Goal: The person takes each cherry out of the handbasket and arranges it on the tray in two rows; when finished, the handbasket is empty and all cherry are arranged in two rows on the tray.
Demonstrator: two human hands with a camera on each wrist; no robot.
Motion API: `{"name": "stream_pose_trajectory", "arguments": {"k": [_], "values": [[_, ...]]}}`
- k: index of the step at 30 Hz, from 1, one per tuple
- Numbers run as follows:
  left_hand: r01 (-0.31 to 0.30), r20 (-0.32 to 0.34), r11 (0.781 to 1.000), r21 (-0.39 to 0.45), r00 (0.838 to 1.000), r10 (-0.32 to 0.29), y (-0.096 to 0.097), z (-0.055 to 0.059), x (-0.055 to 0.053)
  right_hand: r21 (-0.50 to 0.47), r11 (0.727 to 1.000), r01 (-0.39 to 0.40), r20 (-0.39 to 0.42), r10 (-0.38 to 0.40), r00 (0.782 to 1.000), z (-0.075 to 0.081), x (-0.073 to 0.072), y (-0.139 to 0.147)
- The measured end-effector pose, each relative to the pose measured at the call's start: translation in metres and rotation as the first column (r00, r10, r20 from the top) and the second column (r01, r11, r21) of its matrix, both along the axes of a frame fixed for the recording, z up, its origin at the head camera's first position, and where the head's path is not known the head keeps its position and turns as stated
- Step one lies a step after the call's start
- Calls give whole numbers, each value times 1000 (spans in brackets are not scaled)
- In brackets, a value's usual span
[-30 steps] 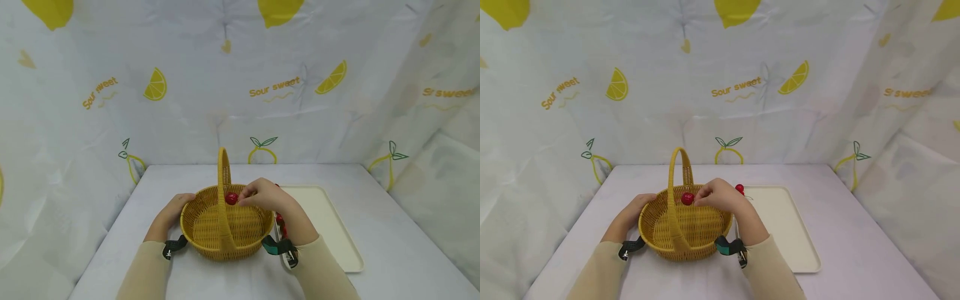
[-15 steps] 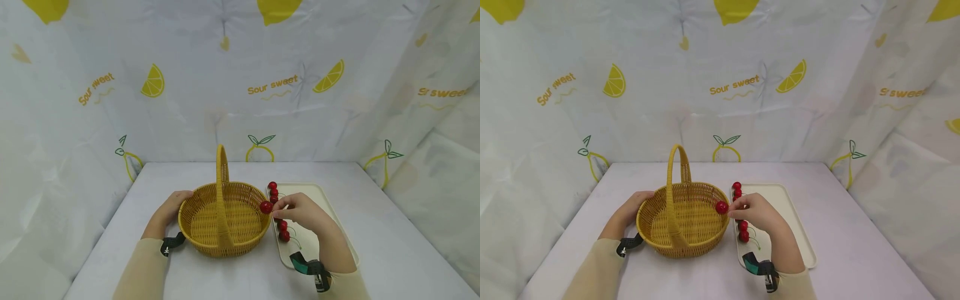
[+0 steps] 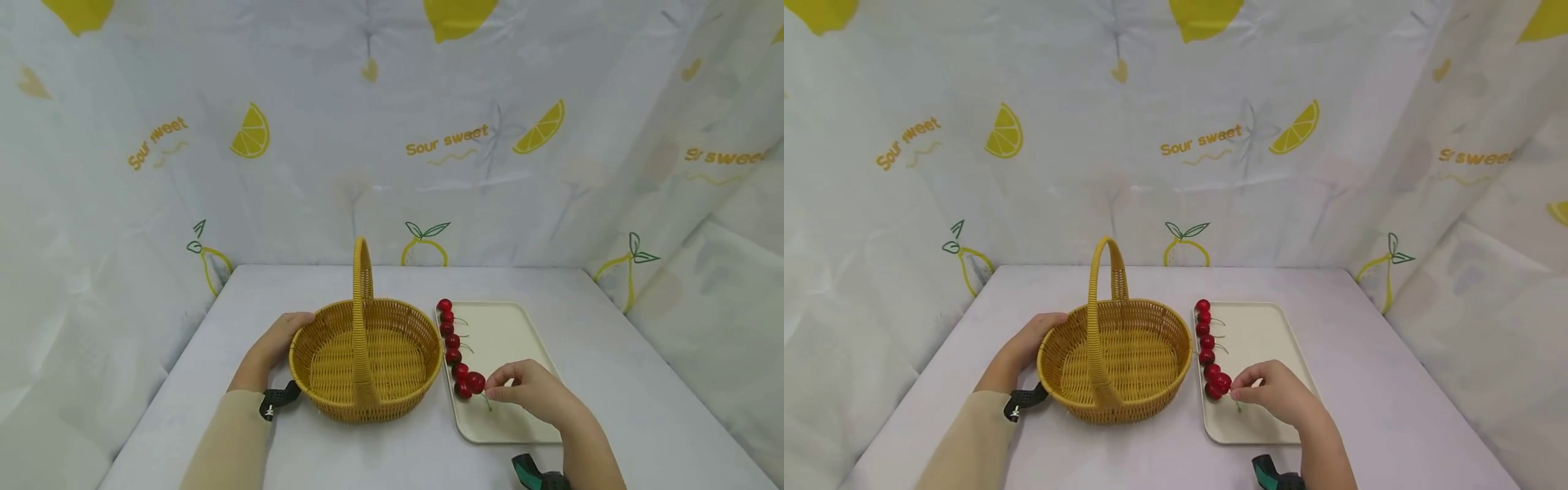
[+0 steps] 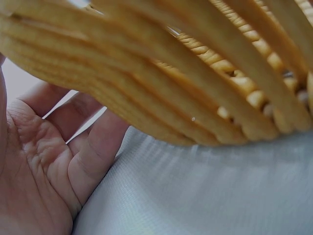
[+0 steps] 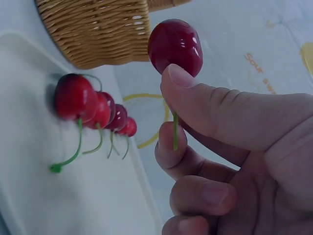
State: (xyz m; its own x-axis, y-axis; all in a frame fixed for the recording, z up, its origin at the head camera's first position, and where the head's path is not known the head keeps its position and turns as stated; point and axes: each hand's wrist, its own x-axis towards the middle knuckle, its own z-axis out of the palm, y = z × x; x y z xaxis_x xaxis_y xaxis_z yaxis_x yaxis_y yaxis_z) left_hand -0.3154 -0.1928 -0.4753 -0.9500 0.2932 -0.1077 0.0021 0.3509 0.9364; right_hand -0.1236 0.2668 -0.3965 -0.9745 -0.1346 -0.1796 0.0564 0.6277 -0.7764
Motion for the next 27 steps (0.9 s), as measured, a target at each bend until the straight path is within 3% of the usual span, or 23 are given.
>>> {"name": "stream_pose_trajectory", "arguments": {"k": [11, 19, 27], "values": [[-1, 0, 1000, 4, 1000, 1, -1, 6, 5, 166, 986, 12, 18, -15, 1000, -28, 6, -6], [-10, 9, 999, 32, 1000, 10, 1, 2, 2, 229, 972, 52, -51, -41, 998, -34, 7, -20], [1, 28, 998, 64, 1000, -3, -1, -9, 0, 263, 962, 69, -22, -65, 998, -27, 8, -16]]}}
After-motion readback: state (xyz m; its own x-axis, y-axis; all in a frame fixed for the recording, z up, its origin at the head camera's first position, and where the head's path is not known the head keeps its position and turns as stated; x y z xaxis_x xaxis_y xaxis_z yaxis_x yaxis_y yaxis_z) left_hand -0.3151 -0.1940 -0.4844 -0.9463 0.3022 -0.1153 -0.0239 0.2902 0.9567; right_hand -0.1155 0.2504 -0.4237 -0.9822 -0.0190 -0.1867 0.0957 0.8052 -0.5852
